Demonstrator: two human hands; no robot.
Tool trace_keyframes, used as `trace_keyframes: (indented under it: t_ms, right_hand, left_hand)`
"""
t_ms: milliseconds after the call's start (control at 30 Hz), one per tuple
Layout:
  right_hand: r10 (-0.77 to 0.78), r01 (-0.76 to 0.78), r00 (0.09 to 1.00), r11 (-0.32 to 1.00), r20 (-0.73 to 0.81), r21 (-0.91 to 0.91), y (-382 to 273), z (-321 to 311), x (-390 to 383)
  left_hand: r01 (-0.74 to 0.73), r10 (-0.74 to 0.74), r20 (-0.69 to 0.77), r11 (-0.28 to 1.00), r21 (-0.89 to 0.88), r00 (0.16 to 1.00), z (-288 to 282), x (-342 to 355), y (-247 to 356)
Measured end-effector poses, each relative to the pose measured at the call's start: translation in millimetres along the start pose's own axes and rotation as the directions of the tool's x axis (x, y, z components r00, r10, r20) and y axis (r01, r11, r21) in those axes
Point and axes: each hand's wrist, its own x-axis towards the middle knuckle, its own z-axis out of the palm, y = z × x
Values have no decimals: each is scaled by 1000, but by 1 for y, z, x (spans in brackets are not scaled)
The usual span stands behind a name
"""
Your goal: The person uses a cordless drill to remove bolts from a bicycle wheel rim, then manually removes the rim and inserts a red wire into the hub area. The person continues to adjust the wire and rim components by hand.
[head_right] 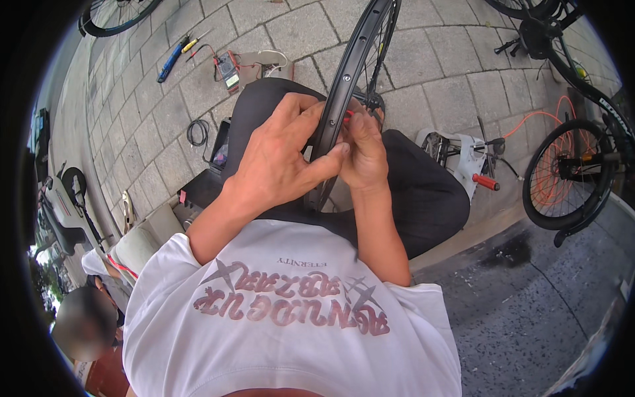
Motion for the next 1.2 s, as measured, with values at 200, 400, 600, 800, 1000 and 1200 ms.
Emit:
trace_keyframes:
  t_ms: [200,400,600,800,1000,1200]
  right_hand:
    - [-47,21,982,990,-183,-140,-2,32,8]
    - [231,-256,945,963,-234,-84,-35,13,13]
    - [337,-358,871,934,-359,7,-51,33,16]
    - [352,-345,908,936,-226,72,-50,35,15]
    - [365,-384,906,922,-215,-53,-59,21,14]
    - [376,-391,900,920,-221,-26,-70,22,9]
  left_hand:
    - [64,-64,108,998,2,992,-10,3,6]
    - [65,-59,104,996,-64,993,-1,-3,6]
    - [-64,105,206,979,-194,973,-6,0,-9]
    - [-203,244,129,942,-268,961,9,17,-40]
    - [-384,387,34,921,-64,922,21,27,-46]
    - [-468,465,63,883,39,883,24,33,-35]
